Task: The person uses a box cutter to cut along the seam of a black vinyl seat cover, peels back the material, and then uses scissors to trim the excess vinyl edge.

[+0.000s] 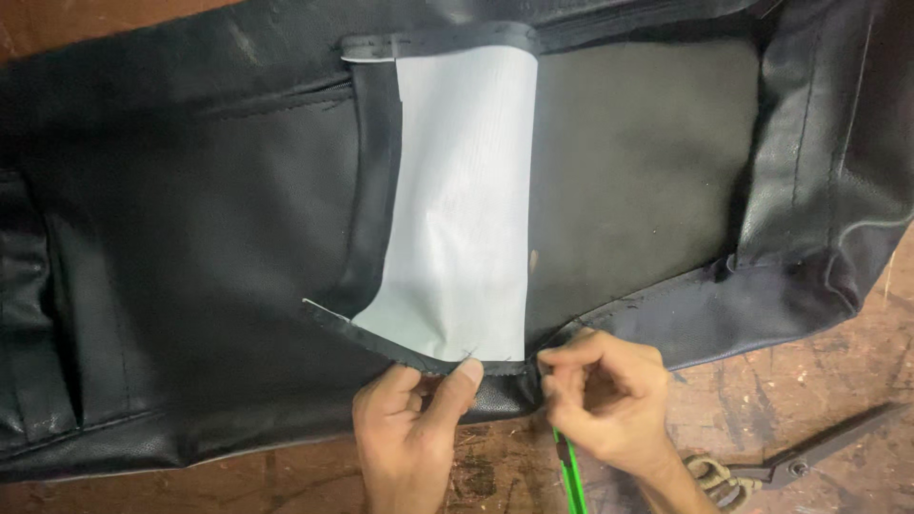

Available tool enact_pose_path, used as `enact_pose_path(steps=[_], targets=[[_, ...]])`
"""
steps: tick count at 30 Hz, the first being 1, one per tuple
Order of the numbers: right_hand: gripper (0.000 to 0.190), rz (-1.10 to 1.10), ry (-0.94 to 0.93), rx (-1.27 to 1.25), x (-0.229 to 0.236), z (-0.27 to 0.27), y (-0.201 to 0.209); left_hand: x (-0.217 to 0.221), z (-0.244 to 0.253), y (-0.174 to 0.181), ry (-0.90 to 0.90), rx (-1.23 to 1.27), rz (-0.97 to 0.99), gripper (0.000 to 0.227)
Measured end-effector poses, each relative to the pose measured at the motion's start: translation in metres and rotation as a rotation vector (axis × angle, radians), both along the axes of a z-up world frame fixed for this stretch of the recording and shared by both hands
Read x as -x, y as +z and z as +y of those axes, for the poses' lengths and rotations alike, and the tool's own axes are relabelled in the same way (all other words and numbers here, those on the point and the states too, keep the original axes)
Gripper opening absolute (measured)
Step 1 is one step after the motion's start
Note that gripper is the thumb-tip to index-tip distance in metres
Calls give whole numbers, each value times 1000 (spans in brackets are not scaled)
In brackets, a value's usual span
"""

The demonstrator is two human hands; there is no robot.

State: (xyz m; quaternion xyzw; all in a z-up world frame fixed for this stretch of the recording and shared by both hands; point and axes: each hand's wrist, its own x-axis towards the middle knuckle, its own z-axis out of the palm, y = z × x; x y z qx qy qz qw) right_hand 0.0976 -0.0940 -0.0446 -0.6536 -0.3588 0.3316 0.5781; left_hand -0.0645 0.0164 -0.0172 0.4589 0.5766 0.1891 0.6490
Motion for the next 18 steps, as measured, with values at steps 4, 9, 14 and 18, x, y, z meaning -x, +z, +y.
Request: enact_pose_path(steps=[4, 9, 14, 18], targets=[[18, -55, 24, 65, 1, -1, 1, -4, 0, 3, 34, -14, -114, 8], [17, -64, 51, 79, 2, -3, -4, -2, -2, -2, 31, -14, -52, 7], [18, 9, 67, -4, -2, -3, -4, 10, 0, -4, 116, -15, -93, 15], [19, -27, 61, 87, 1, -3, 0, 8, -1, -5, 137, 3, -99, 10]])
